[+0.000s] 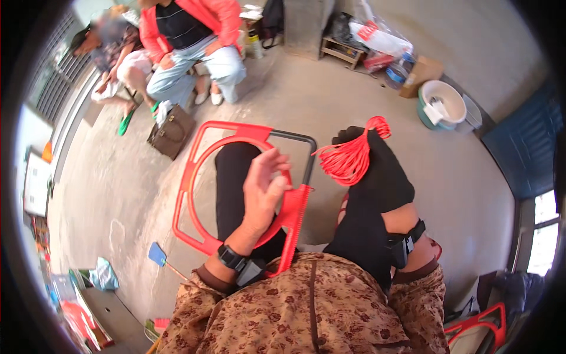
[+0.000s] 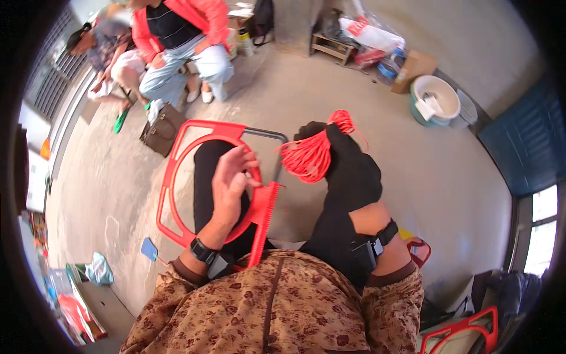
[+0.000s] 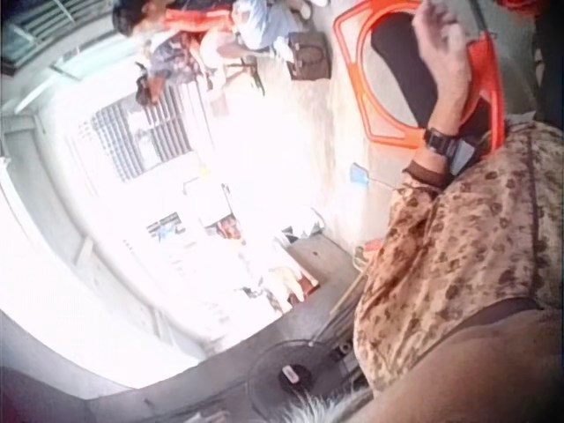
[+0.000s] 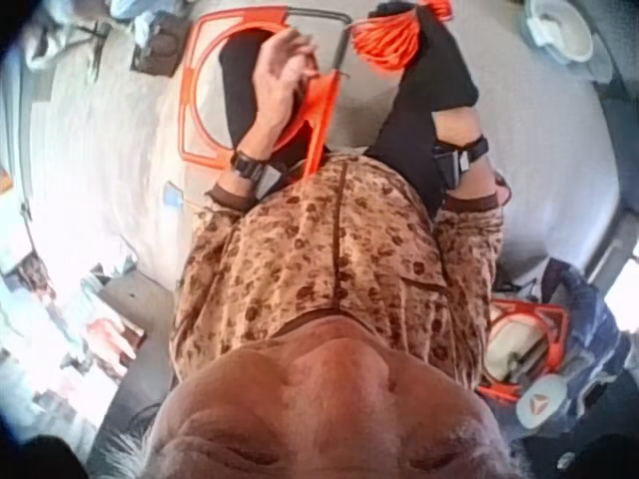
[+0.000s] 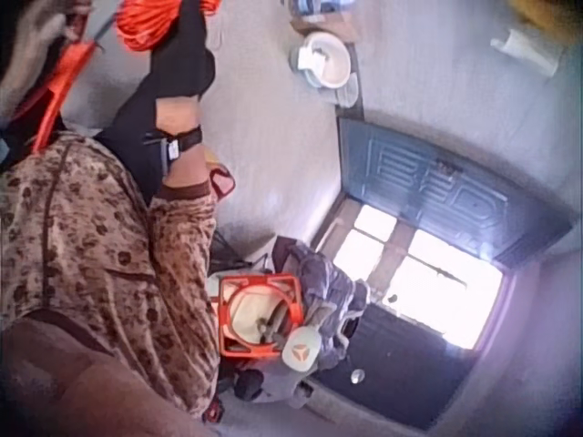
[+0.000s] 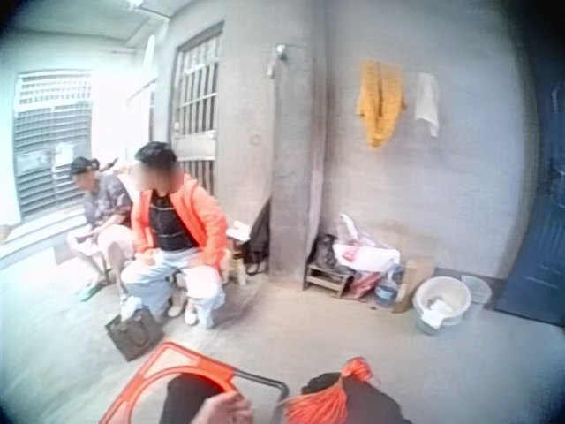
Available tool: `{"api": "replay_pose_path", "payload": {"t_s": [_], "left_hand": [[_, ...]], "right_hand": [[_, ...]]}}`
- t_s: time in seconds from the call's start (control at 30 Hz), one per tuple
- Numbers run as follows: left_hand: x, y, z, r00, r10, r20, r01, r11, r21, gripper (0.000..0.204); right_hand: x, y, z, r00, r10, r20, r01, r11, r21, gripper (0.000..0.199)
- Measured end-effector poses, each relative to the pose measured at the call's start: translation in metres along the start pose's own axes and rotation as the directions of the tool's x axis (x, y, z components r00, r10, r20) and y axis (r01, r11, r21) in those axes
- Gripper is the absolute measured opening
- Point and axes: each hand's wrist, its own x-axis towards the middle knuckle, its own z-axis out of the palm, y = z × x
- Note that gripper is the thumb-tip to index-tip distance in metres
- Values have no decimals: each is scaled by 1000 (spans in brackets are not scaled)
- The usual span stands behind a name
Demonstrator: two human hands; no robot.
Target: The person is weaving a red plastic cord onto a red plastic chair frame.
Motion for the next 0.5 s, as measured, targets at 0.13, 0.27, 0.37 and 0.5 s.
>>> {"api": "replay_pose_path", "payload": {"t_s": [0.13,0.27,0.37,0.5], "left_hand": [[3,7,-5,961,-122,248,202,924,-325,86],[0,14,-16,915,-227,333,362,826,-432,80],[1,13,-23,857,-267,441,476,737,-480,67],[-4,12,-24,837,-283,468,500,744,-444,33]], "right_hand": [[24,52,46,978,3,210,30,988,-150,36],[38,66,63,980,71,184,-38,983,-180,32],[41,58,61,971,220,91,-237,931,276,30],[39,48,45,979,18,203,-7,998,-54,33]]}}
